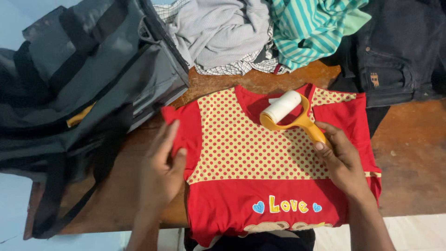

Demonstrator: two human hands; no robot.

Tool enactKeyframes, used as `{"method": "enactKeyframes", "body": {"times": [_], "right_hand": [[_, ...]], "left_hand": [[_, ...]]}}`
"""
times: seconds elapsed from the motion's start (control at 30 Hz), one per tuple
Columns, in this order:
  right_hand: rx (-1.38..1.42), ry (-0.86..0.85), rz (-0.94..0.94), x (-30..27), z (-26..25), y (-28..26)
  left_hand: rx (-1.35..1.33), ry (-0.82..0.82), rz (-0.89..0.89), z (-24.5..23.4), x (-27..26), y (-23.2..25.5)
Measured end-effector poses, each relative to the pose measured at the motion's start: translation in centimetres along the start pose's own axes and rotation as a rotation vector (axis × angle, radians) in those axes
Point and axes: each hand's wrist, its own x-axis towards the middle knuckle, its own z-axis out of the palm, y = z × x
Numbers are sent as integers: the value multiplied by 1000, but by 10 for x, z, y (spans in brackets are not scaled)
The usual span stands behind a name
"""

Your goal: The person uses a lint roller to remove lint from a red t-shirt with a polka dot pattern and a bear graphic. They roll the sticky roller over the front and back of the shirt, smooth the fabric, and flip the shirt to treat both sides.

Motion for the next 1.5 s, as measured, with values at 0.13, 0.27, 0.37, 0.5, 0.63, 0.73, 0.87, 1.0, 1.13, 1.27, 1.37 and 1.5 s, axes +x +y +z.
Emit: {"method": "enactKeyframes", "body": {"times": [0.13,0.27,0.37,0.5,0.63,0.73,0.87,1.0,1.13,1.27,1.37,1.5], "right_hand": [[56,3,18,3,3,2],[170,14,40,4,1,6],[101,14,19,3,0,8],[101,13,24,3,2,8],[105,19,37,1,1,6],[79,29,29,1,3,5],[39,74,10,-2,6,-2],[-418,134,-113,-5,2,-20],[-924,127,-257,1,-6,-46],[-931,137,-309,13,2,-77],[-766,7,-475,28,28,-93],[-576,-197,-570,63,88,-100]], "left_hand": [[-60,-148,-13,23,21,29],[-75,-324,-114,38,35,58],[-16,-463,-134,49,43,71],[107,-676,-86,56,36,68],[-58,-479,213,54,16,45],[-11,-390,161,44,-2,28],[113,-344,92,22,-27,11],[203,-224,148,16,-44,2],[160,-139,60,21,-53,-4],[218,-79,96,25,-57,-7],[192,-22,147,24,-59,-9],[150,17,145,20,-61,-8]]}}
